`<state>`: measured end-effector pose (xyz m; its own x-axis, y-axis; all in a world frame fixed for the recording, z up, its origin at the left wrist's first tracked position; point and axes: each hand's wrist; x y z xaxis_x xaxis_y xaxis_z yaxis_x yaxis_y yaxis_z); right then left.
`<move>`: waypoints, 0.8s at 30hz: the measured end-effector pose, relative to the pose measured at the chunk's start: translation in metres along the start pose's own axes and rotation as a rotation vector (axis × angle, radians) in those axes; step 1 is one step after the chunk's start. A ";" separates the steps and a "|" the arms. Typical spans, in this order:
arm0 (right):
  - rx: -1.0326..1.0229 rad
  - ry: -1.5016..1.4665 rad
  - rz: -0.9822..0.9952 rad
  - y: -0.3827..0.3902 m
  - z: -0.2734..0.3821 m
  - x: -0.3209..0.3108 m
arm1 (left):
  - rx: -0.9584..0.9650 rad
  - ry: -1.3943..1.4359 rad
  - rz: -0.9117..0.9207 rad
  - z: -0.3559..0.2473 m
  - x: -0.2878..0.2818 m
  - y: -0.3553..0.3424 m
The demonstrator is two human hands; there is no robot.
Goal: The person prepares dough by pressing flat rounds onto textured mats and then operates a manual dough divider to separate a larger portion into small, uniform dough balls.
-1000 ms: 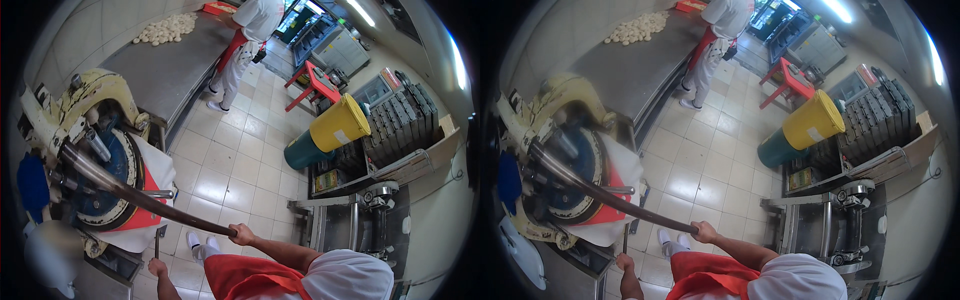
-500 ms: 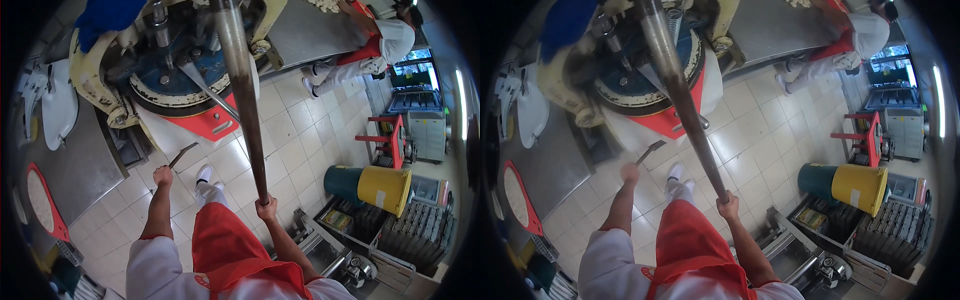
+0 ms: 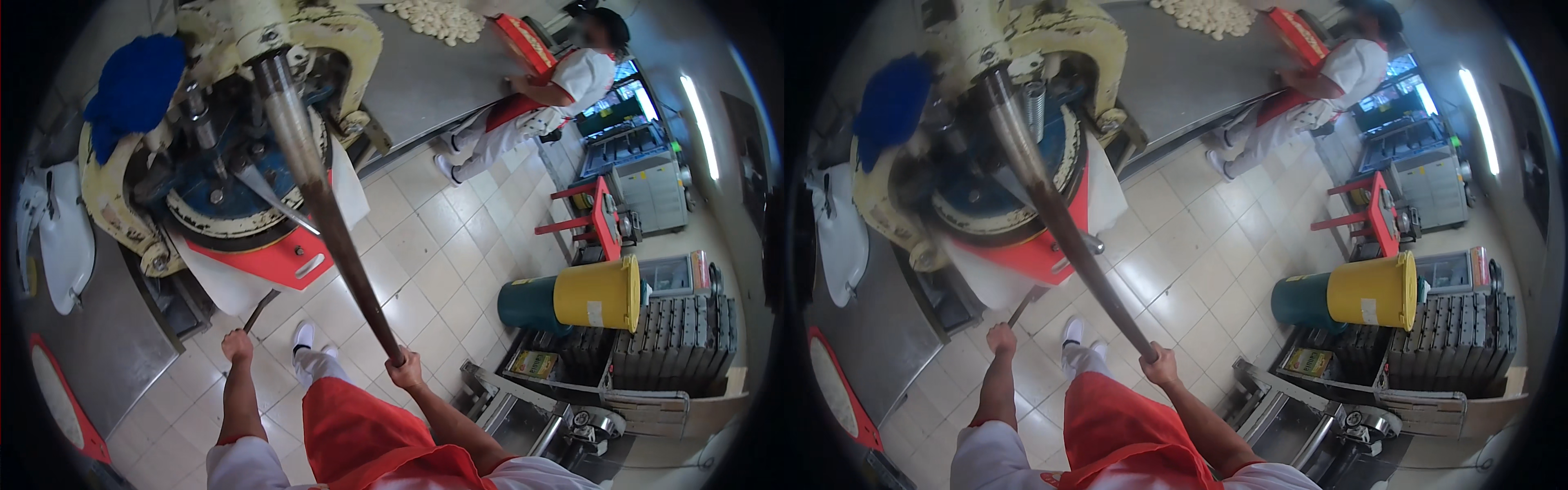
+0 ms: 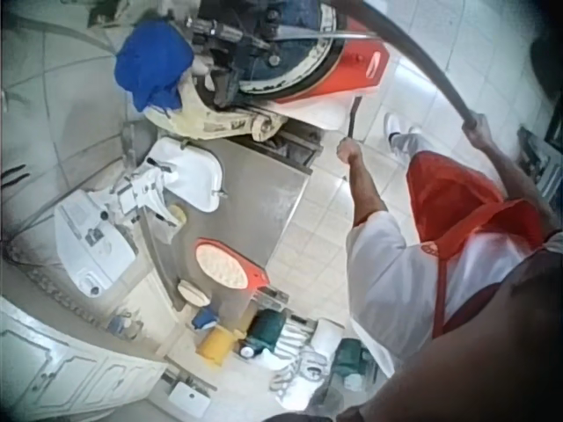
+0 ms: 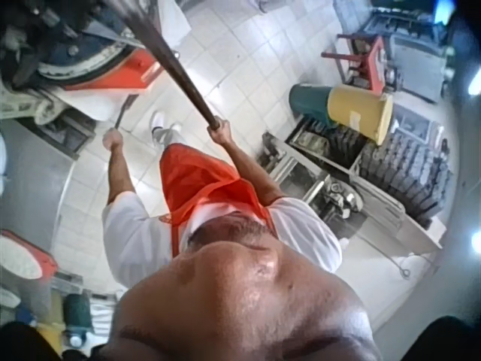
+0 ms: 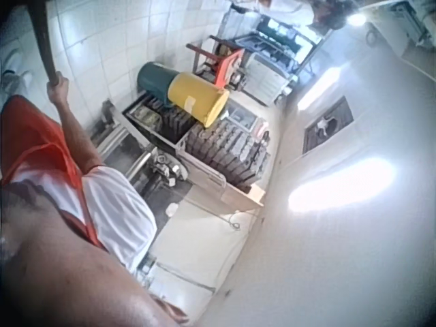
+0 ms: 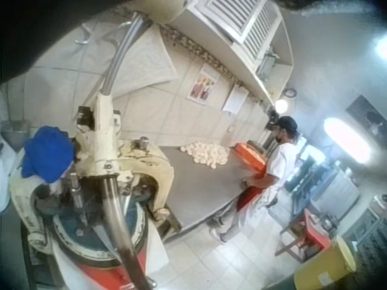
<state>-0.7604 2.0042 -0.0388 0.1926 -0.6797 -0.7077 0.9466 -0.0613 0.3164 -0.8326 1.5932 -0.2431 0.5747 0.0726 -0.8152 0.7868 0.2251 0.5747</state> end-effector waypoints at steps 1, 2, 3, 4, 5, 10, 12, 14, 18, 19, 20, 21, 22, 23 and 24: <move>-0.016 0.000 -0.005 -0.001 0.002 0.000 | 0.005 0.003 -0.018 0.000 -0.002 0.000; -0.032 0.002 -0.011 -0.001 0.004 0.000 | 0.005 0.009 -0.013 -0.003 -0.003 -0.001; -0.040 -0.004 -0.016 -0.001 0.004 -0.001 | 0.007 0.012 -0.006 -0.006 -0.011 0.004; -0.036 0.004 -0.006 0.000 0.005 -0.001 | -0.003 0.011 0.003 -0.004 -0.014 0.008; -0.031 0.013 0.004 -0.001 0.005 -0.002 | -0.012 0.000 0.016 -0.003 -0.014 0.006; -0.020 0.021 0.017 0.004 0.007 -0.001 | -0.020 -0.003 0.034 -0.003 -0.018 0.007; -0.013 0.015 0.035 0.005 0.009 -0.002 | -0.010 -0.005 0.047 -0.004 -0.018 0.007; 0.032 -0.039 0.035 0.005 0.013 -0.002 | -0.010 0.002 0.050 0.003 -0.010 0.005; -0.013 -0.040 0.013 0.014 0.017 -0.013 | -0.022 -0.013 0.034 0.007 -0.001 0.000; 0.030 -0.041 0.045 0.017 0.017 -0.017 | -0.023 -0.012 0.039 0.003 -0.002 0.002; 0.073 -0.042 0.078 0.019 0.017 -0.023 | -0.024 -0.010 0.044 -0.002 -0.003 0.003; 0.114 -0.041 0.108 0.019 0.017 -0.029 | -0.013 -0.007 0.038 -0.005 -0.005 0.002; 0.118 -0.027 0.102 0.019 0.013 -0.033 | -0.002 -0.002 0.032 -0.010 -0.006 0.002; 0.122 -0.010 0.095 0.020 0.006 -0.038 | 0.009 0.008 0.026 -0.019 -0.007 0.001; 0.120 0.000 0.098 0.020 0.007 -0.038 | 0.010 -0.009 0.034 -0.018 -0.004 -0.001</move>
<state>-0.7504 2.0235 -0.0016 0.2820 -0.6869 -0.6698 0.8856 -0.0821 0.4571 -0.8401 1.6101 -0.2414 0.6029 0.0712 -0.7946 0.7690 0.2133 0.6026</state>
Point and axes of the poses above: each hand's wrist, its own y-axis away from the middle knuckle, its own x-axis out of the palm, z = x × y, and after that the axes turned 9 degrees about z, right-handed
